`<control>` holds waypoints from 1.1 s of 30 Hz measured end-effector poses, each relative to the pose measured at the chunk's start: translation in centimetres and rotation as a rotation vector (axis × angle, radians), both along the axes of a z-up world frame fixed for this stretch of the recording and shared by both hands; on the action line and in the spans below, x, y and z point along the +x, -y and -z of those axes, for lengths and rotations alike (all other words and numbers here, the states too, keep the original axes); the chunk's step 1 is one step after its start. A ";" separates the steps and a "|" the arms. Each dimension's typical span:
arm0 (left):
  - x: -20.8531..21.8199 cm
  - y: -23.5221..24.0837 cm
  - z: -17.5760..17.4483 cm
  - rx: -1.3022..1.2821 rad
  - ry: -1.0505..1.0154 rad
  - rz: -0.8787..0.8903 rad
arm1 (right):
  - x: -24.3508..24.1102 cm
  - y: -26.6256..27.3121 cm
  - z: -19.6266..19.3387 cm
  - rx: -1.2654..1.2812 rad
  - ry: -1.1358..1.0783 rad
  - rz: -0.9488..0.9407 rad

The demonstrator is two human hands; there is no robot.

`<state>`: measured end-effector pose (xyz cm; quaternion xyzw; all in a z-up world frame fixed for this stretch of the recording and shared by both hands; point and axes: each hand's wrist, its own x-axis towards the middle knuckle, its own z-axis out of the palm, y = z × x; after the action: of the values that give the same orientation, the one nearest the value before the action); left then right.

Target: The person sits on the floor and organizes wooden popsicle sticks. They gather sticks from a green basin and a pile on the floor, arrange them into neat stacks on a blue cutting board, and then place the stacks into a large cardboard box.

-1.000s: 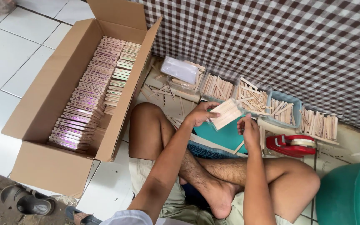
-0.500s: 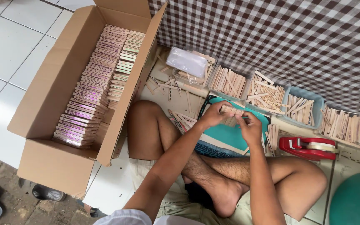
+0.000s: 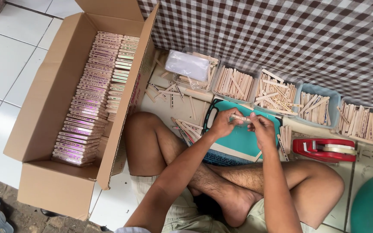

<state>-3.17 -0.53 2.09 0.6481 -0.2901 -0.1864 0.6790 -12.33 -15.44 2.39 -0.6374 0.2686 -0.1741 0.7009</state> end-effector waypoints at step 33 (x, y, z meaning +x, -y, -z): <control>1.1 1.8 7.7 0.221 -0.089 -0.023 | -0.9 -0.9 -2.1 -0.163 0.041 -0.037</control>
<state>-2.08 -2.34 -5.57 0.7134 -0.2297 -0.2379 0.6178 -13.19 -14.56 4.48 -0.6934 0.2272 -0.1955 0.6553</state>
